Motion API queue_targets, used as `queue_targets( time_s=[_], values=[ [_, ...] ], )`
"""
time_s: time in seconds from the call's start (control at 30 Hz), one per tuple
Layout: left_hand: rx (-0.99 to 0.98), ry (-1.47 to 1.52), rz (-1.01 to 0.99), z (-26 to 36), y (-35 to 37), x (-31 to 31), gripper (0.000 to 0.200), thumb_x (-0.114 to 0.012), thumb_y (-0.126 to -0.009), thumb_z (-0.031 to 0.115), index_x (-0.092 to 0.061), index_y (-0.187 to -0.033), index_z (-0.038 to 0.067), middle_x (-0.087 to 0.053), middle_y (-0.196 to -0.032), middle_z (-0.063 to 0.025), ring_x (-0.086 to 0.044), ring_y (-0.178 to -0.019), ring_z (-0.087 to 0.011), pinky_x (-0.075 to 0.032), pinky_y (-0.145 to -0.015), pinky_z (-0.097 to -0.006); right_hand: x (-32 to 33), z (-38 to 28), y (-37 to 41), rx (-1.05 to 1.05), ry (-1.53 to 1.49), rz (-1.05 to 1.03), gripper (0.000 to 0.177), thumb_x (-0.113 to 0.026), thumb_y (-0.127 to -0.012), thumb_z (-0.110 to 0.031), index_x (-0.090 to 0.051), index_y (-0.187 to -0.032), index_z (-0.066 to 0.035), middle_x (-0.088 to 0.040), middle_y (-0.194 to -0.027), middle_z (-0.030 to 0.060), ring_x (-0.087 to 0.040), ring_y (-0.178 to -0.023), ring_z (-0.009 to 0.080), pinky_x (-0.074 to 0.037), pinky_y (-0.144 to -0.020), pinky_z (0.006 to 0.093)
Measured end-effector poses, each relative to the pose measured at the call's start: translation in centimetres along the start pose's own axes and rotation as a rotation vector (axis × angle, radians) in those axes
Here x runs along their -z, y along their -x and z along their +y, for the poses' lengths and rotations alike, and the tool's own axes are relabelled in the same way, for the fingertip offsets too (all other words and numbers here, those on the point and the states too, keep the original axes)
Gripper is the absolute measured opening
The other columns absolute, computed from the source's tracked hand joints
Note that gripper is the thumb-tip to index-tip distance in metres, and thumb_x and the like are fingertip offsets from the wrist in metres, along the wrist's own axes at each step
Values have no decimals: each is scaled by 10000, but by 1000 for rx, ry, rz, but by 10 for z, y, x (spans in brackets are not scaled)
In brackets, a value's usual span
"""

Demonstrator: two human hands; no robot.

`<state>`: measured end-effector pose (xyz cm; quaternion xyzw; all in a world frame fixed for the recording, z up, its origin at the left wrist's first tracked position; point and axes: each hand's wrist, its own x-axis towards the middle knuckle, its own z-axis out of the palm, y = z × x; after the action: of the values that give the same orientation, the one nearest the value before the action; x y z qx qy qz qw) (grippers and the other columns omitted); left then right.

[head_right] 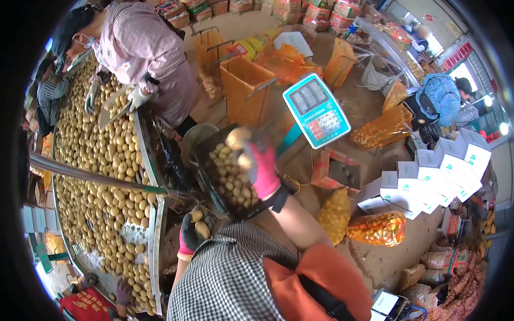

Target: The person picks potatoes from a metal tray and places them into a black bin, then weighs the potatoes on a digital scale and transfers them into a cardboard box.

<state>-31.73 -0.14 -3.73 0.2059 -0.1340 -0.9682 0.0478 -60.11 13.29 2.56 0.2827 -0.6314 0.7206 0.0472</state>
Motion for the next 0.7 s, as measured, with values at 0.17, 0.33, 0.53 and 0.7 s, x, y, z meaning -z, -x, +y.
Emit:
queue_targets(
  time_s=[0.17, 0.33, 0.53, 0.7],
  values=[
    [-59, 29, 85, -1, 6, 9, 477, -581, -967, 380, -509, -1341, 93, -586, -1238, -111, -569, -1089, -267, -465, -939, -410, 74, -119, -152, 231, 49, 322, 351, -672, -922, -103, -574, -1248, -18, -637, -1140, 55, -593, -1004, 130, -465, -920, 285],
    [60, 292, -241, -1, -5, 34, 563, -543, -978, 481, -520, -1373, 81, -598, -1311, -138, -561, -1211, -334, -440, -1047, -479, 203, -48, -271, -248, 51, 536, 325, -753, -871, -167, -623, -1119, -1, -650, -994, 46, -619, -838, 176, -528, -755, 330],
    [-47, 198, 58, 4, 3, -10, 593, -415, -1008, 523, -534, -1367, 66, -597, -1306, -150, -560, -1209, -347, -441, -1040, -493, 177, -52, -211, -18, 127, -24, 188, -671, -925, -130, -622, -1085, -44, -652, -935, 65, -649, -874, 190, -549, -797, 308],
    [-58, 191, -90, 6, 1, -16, 537, -425, -1026, 456, -514, -1379, 61, -593, -1305, -161, -571, -1181, -344, -460, -1013, -469, 85, -63, -96, -752, -366, -109, 379, -523, -1010, -388, -602, -1143, -42, -651, -1092, 105, -656, -970, 227, -544, -837, 356]
  ],
)
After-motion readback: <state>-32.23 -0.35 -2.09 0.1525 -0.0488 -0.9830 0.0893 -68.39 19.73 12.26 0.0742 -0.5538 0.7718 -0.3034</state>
